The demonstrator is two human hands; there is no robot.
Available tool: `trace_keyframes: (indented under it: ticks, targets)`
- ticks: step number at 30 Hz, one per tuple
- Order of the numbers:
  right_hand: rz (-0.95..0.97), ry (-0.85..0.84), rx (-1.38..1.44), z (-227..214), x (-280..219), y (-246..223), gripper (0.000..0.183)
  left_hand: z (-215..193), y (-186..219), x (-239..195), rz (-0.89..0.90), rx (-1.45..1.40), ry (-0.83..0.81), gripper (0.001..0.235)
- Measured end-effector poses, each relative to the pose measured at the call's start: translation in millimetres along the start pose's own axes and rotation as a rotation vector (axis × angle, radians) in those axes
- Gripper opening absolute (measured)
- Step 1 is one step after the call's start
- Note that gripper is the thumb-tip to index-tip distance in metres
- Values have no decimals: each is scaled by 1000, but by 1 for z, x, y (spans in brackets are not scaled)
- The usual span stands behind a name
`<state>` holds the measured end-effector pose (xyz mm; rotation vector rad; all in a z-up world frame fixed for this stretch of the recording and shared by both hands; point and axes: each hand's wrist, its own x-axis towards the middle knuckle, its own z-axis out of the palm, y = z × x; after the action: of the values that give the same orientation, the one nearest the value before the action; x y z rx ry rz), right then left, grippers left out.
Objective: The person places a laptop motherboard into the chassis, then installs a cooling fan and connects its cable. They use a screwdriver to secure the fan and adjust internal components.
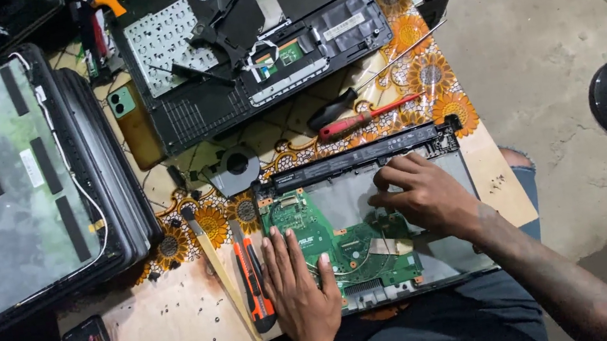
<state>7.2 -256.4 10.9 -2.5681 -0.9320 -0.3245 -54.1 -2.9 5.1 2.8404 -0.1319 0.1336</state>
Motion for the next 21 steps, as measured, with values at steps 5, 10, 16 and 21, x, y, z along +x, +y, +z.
trace_keyframes:
  ticks: [5,10,16,21]
  targets:
    - [66,-183,43,7,-3,-1,46,0,-1,0,-9,-5,-8,63]
    - [122,-131,-16,-4,-11,-17,36,1,-1,0,-7,-12,-1,62]
    - [222,16,7,-6,-24,-30,21,-1,-1,0,-13,-38,16,64]
    - [332,115,60,-9,-41,-35,22,-3,0,1,-4,-51,50,66]
